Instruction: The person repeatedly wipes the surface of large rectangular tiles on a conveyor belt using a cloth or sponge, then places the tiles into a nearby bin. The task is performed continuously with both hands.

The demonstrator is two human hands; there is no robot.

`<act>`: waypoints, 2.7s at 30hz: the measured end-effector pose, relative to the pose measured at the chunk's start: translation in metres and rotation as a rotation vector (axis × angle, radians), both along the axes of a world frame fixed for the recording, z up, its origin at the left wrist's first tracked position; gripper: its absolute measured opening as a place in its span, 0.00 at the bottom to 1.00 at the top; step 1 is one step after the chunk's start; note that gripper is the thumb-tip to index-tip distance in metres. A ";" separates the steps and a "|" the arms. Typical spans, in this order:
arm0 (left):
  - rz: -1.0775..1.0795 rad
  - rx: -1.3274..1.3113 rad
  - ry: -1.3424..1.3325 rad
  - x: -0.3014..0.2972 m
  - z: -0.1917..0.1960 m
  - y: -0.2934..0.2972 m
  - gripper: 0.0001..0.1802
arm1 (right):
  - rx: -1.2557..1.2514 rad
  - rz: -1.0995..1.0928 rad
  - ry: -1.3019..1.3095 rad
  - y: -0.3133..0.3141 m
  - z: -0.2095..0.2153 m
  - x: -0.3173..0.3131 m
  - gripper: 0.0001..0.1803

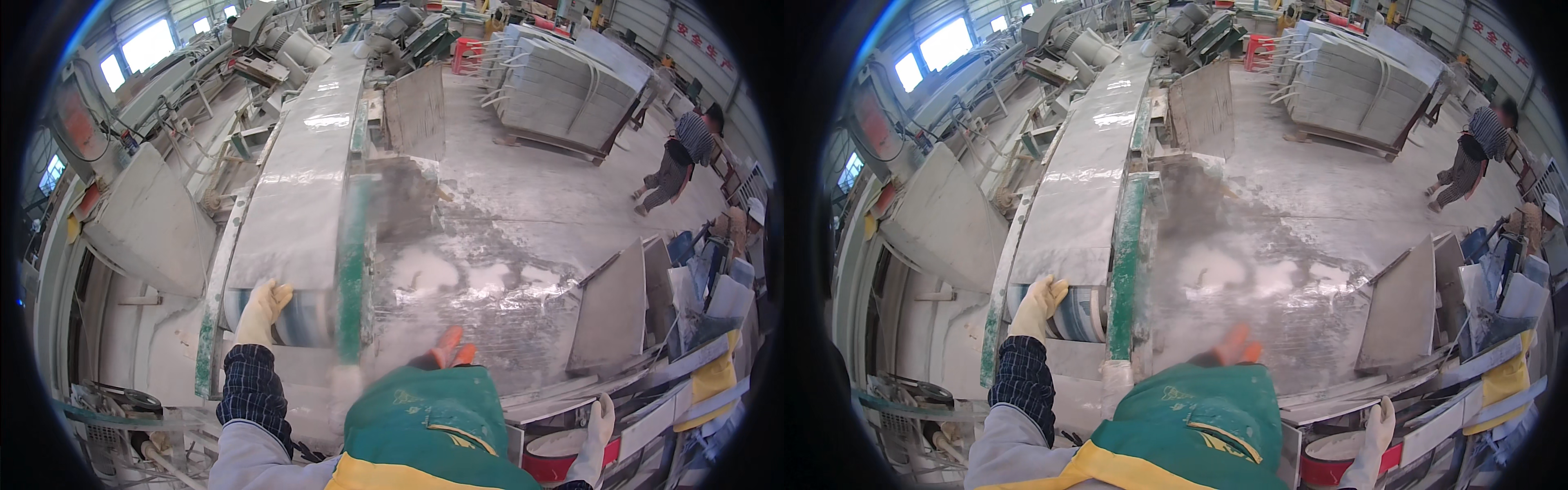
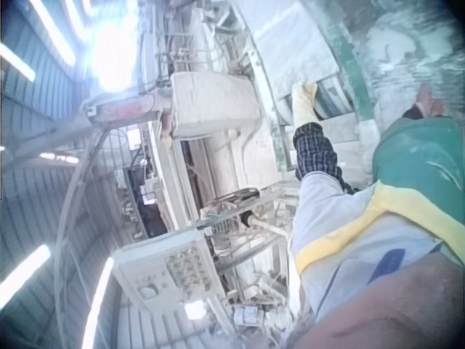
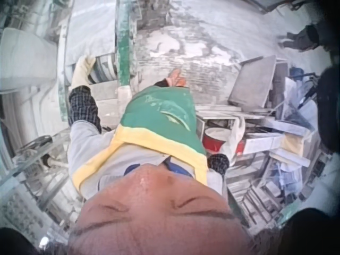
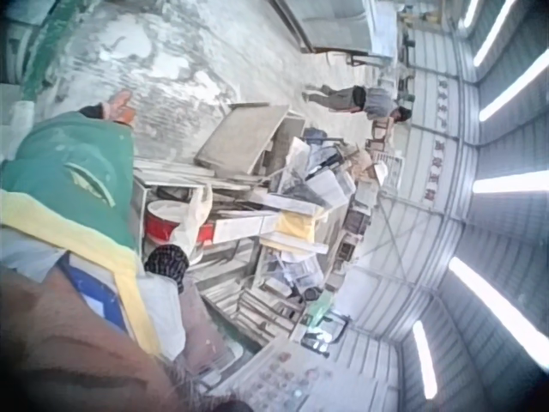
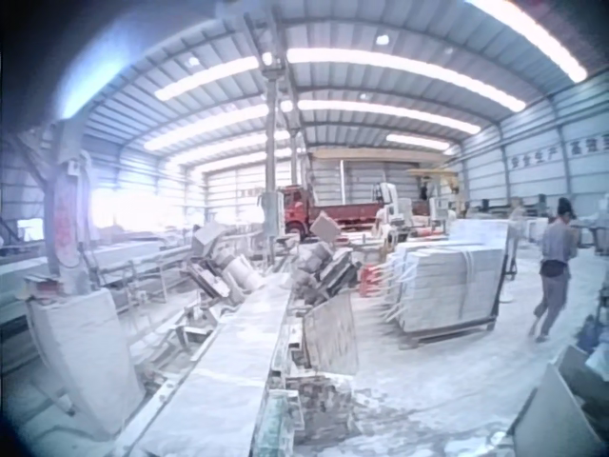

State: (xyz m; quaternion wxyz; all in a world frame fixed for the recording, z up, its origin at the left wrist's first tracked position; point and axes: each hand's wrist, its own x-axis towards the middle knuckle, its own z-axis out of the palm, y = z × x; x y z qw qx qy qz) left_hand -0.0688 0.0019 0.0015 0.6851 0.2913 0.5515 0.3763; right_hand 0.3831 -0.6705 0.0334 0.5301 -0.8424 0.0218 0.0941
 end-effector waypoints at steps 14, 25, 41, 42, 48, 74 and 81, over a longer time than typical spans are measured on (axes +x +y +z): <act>0.056 0.562 0.642 -0.015 -0.057 -0.007 0.17 | -0.707 -0.210 -0.749 -0.032 0.001 -0.014 0.23; -0.593 1.575 1.458 0.033 -0.016 -0.016 0.31 | -0.998 -0.505 -0.557 -0.048 0.022 -0.017 0.31; -0.690 1.866 1.469 0.071 -0.023 0.016 0.33 | -1.039 -0.590 -0.393 -0.042 0.006 -0.042 0.35; -0.695 1.878 1.453 0.072 -0.023 0.017 0.33 | -1.048 -0.593 -0.385 -0.040 0.006 -0.043 0.35; -0.704 1.926 1.366 0.074 -0.027 0.020 0.32 | -1.079 -0.602 -0.453 -0.036 0.010 -0.051 0.34; -0.480 1.624 0.366 0.060 -0.059 0.056 0.28 | 0.288 -0.790 0.024 -0.066 0.111 -0.044 0.25; -0.306 0.419 -0.551 0.158 0.009 -0.006 0.16 | 0.395 -0.751 -0.032 -0.018 0.124 0.002 0.49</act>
